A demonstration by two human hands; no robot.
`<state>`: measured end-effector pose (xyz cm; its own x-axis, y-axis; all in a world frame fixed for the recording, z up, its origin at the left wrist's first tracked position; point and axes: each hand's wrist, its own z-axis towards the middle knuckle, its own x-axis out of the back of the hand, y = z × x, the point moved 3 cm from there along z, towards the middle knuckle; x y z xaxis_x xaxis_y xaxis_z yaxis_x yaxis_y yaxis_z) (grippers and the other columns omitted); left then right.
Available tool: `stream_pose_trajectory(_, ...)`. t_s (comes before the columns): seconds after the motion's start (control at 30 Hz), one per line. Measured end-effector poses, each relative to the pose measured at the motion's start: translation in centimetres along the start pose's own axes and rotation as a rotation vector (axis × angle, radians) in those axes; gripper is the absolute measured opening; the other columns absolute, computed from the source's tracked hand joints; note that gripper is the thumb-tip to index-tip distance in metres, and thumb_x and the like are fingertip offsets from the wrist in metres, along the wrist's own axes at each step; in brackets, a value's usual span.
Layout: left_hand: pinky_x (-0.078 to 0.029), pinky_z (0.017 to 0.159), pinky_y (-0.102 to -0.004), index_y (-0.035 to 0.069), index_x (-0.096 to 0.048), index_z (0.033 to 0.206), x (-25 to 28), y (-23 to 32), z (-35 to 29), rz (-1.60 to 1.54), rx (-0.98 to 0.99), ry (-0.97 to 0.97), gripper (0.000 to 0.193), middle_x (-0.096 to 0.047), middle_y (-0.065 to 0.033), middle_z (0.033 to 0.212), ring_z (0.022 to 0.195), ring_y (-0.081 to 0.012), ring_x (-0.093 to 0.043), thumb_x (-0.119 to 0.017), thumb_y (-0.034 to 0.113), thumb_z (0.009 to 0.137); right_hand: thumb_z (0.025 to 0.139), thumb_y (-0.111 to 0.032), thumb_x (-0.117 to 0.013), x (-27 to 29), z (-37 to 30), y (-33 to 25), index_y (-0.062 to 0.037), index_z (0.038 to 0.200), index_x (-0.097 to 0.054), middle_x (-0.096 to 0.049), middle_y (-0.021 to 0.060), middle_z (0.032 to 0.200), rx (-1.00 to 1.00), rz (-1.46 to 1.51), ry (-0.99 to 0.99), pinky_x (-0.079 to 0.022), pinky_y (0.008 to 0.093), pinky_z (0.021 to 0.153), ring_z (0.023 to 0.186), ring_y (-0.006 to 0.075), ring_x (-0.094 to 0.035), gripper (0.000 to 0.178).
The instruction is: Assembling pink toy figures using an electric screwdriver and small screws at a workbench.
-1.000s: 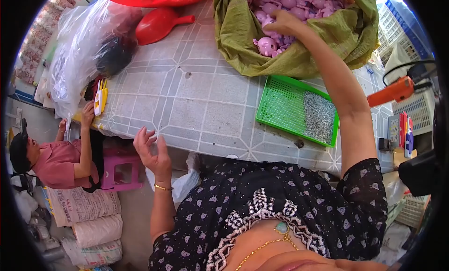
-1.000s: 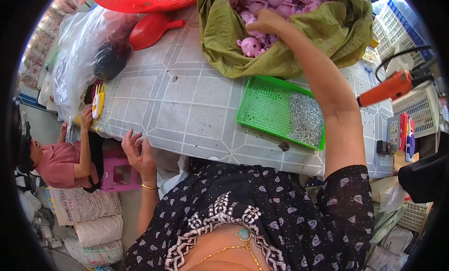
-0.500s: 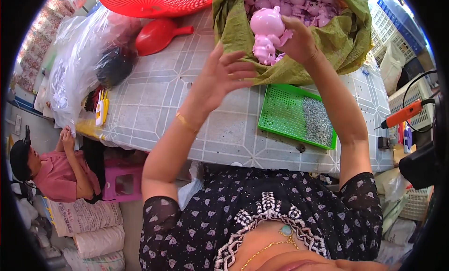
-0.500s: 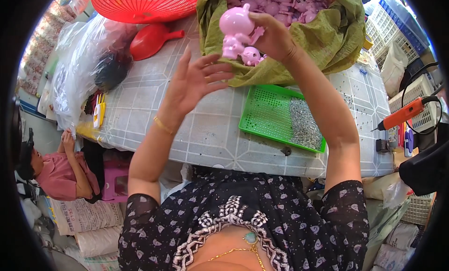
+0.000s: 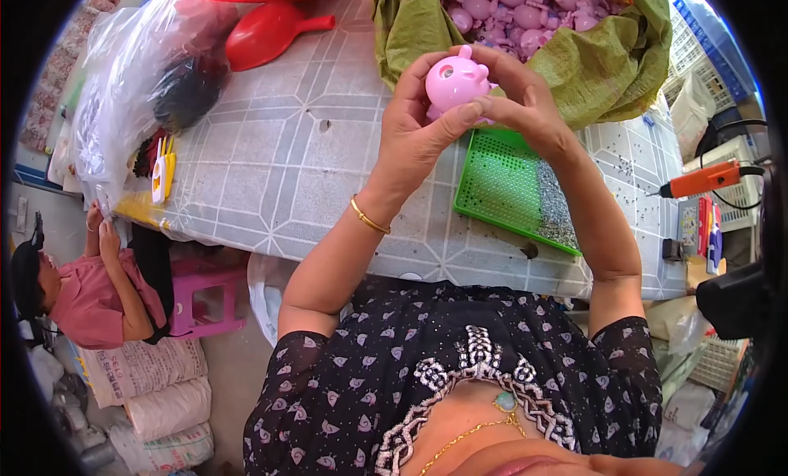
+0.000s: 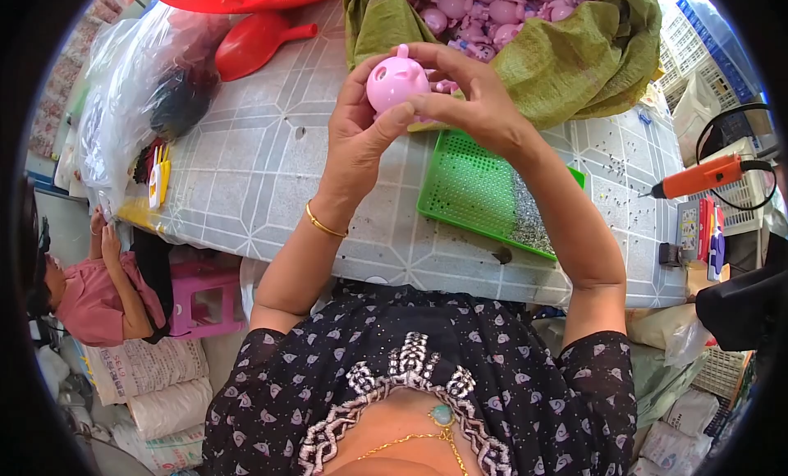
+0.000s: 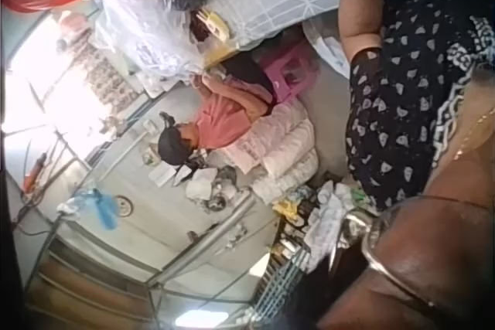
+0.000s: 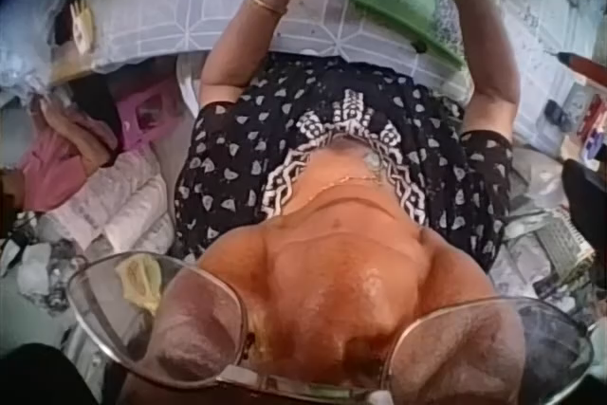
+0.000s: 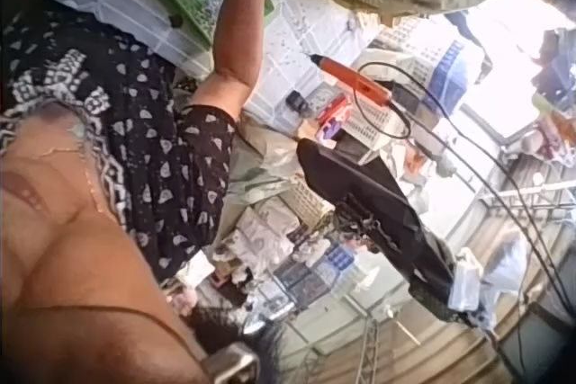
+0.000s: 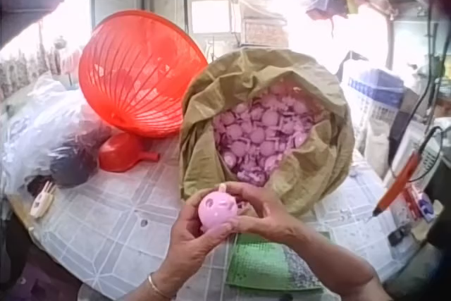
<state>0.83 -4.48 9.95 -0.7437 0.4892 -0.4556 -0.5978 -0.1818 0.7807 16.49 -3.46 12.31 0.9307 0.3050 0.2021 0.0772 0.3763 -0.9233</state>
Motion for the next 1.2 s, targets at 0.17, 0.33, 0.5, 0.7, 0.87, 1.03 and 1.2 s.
stream_pose_trajectory(0.17,-0.052,0.090,-0.0279,0.004,-0.040,0.134,1.6,-0.8,-0.7,0.169,-0.147,0.051,0.061,-0.057,-0.0084,0.120,0.107,-0.0163,-0.060,-0.075,0.008,0.083,0.082,-0.023,-0.068,-0.6,-1.5,-0.3,-0.0036,0.135,-0.050,-0.056,0.0092,0.129,0.112,-0.129,0.101,-0.041,0.0330,0.100,0.115,0.0177,-0.054,0.059)
stream_pose_trajectory(0.33,-0.054,0.075,-0.0407,0.003,-0.046,0.131,4.0,-2.0,-0.5,-0.307,0.237,0.123,0.062,-0.061,-0.0187,0.115,0.094,-0.0317,-0.064,-0.047,0.053,0.095,0.085,-0.021,-0.064,-0.6,-3.2,-0.5,-0.0030,0.135,-0.049,-0.057,0.0099,0.131,0.069,-0.111,0.230,-0.039,0.0330,0.102,0.121,0.0187,-0.053,0.056)
stream_pose_trajectory(0.5,-0.053,0.075,-0.0436,0.002,-0.054,0.123,4.6,-4.0,-1.3,-0.757,0.421,0.147,0.061,-0.063,-0.0189,0.109,0.087,-0.0335,-0.064,-0.049,0.055,0.092,0.083,-0.023,-0.068,-2.1,-4.4,-0.1,-0.0039,0.133,-0.051,-0.058,0.0111,0.129,0.122,-0.386,0.214,-0.040,0.0332,0.098,0.120,0.0197,-0.054,0.056)
stream_pose_trajectory(0.7,-0.054,0.077,-0.0456,0.002,-0.054,0.123,4.3,-5.6,-1.8,-0.988,0.496,0.140,0.063,-0.063,-0.0203,0.111,0.087,-0.0367,-0.064,-0.045,0.056,0.093,0.076,-0.016,-0.073,-3.6,-4.7,0.9,-0.0031,0.130,-0.052,-0.056,0.0165,0.127,0.296,-0.612,0.238,-0.039,0.0419,0.103,0.120,0.0327,-0.052,0.059)
stream_pose_trajectory(0.87,-0.045,0.087,-0.0465,0.005,-0.048,0.132,5.2,-6.9,-1.8,-1.095,0.454,-0.059,0.062,-0.057,-0.0211,0.122,0.098,-0.0344,-0.055,-0.046,0.054,0.094,0.071,-0.012,-0.077,-4.3,-4.6,1.1,-0.0051,0.126,-0.056,-0.058,0.0146,0.125,0.468,-0.656,0.332,-0.040,0.0418,0.100,0.116,0.0324,-0.054,0.059)
stream_pose_trajectory(1.03,-0.037,0.105,-0.0567,0.007,-0.044,0.138,5.1,-6.5,-1.9,-1.286,0.425,0.048,0.055,-0.052,-0.0203,0.134,0.126,-0.0357,-0.048,-0.043,0.046,0.099,0.066,-0.014,-0.079,-4.9,-5.1,1.5,-0.0110,0.113,-0.063,-0.062,0.0058,0.110,0.635,-0.936,0.323,-0.041,0.0371,0.087,0.101,0.0250,-0.058,0.050)
stream_pose_trajectory(1.2,-0.040,0.102,-0.0526,0.008,-0.046,0.135,4.3,-6.3,-2.0,-1.121,0.399,0.100,0.051,-0.055,-0.0158,0.130,0.120,-0.0324,-0.052,-0.043,0.045,0.100,0.069,-0.021,-0.079,-5.1,-4.6,2.0,-0.0111,0.114,-0.061,-0.062,0.0038,0.097,0.495,-0.998,0.281,-0.040,0.0346,0.080,0.089,0.0222,-0.059,0.050)
